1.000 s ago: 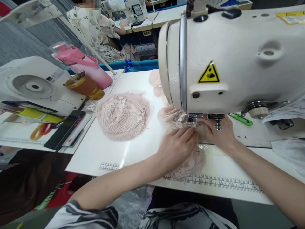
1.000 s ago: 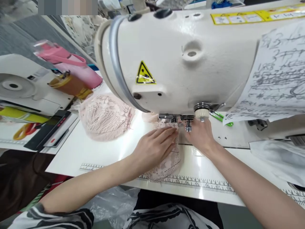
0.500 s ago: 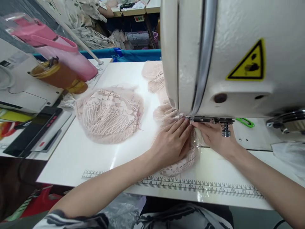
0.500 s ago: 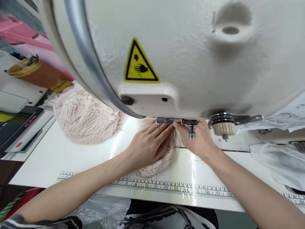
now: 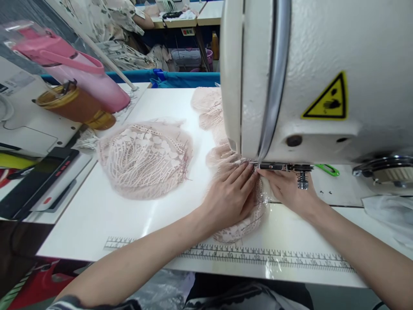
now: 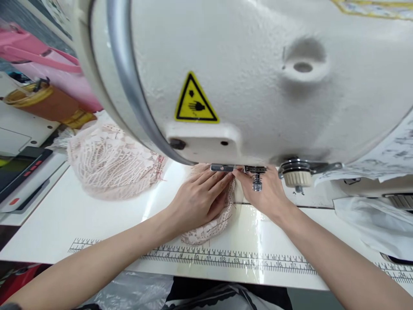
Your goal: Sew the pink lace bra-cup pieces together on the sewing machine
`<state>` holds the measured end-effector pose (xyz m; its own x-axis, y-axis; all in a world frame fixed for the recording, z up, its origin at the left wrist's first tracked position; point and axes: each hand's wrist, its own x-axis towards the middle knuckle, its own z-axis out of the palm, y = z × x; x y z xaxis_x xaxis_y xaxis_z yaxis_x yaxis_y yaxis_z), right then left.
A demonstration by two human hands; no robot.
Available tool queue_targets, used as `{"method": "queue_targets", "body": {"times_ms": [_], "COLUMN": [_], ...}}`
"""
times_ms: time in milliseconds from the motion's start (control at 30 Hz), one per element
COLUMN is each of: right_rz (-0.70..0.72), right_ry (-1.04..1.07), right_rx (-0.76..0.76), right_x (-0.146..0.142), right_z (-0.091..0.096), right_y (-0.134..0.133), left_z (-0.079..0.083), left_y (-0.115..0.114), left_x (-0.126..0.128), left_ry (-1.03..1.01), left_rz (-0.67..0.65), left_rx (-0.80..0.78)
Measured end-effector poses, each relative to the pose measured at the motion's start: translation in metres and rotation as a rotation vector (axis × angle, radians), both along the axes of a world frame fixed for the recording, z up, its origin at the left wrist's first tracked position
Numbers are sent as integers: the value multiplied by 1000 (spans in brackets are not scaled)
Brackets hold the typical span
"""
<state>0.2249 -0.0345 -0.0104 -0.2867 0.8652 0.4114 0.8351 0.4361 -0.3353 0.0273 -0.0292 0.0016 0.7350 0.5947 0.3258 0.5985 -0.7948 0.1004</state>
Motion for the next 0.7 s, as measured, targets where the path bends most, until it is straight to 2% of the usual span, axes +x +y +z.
{"method": "queue_targets", "body": {"times_ms": [167, 367, 433, 567, 700], "right_rz": [-97, -130, -93, -51, 26], "right_ry": [52, 12, -66, -181, -242], "right_rx": [-88, -219, -157, 65, 250], "right_x": [0, -3, -3, -1, 3], "right_z": [-5, 8, 8, 2, 3], "right_y": [-4, -3, -2, 0, -1], "left_z": [-1, 0, -1, -2, 15], "left_y": [2, 4, 4, 5, 2], "left_x": [0, -1, -1, 1, 0], "left_ry": [-14, -46, -39, -41, -32], "left_rz": [-6, -18, -14, -8, -19], "left_rx": [3, 32, 44, 64, 98]}}
